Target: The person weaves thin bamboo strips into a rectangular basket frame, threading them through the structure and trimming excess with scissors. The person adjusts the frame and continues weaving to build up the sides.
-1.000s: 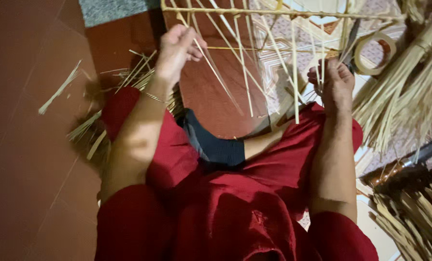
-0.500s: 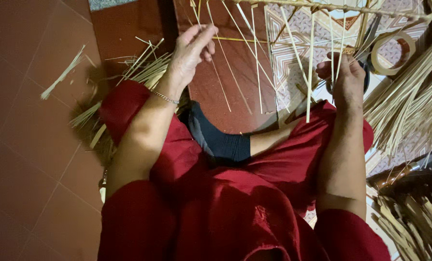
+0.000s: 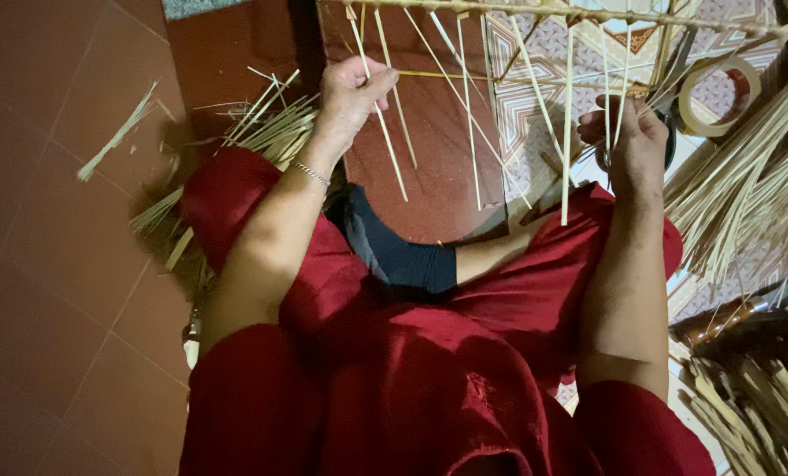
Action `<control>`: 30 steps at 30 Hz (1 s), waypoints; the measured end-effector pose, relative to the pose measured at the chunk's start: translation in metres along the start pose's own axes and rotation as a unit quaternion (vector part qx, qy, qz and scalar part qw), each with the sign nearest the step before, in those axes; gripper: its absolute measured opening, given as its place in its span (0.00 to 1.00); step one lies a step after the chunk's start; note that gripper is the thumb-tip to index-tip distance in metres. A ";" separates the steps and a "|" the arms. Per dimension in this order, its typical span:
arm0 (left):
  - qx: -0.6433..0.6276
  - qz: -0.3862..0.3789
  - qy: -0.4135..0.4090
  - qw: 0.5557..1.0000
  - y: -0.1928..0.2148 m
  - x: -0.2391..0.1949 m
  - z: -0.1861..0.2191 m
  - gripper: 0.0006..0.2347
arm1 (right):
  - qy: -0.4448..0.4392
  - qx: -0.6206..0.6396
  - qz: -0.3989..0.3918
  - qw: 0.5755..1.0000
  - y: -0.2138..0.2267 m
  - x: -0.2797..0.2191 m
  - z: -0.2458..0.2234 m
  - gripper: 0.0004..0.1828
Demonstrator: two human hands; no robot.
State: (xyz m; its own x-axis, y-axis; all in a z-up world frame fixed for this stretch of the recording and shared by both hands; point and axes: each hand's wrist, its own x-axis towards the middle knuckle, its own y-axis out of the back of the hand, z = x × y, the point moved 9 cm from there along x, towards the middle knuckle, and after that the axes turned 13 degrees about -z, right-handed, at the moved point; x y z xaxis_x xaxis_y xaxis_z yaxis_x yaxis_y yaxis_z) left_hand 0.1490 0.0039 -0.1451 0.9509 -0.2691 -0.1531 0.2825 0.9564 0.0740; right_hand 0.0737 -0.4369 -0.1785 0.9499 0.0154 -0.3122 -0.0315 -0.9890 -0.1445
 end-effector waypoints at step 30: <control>0.179 0.032 -0.091 0.979 0.014 -0.004 -0.023 0.06 | 0.027 -0.008 -0.029 0.999 -0.008 0.001 -0.006 0.19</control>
State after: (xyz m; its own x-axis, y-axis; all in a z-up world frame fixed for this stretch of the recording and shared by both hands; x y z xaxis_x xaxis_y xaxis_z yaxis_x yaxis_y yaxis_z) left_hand 0.1464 0.0213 -0.1665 0.9654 -0.2579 0.0393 0.2177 0.8796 0.4230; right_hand 0.0767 -0.4297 -0.1718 0.9653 0.0662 -0.2526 0.0297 -0.9889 -0.1459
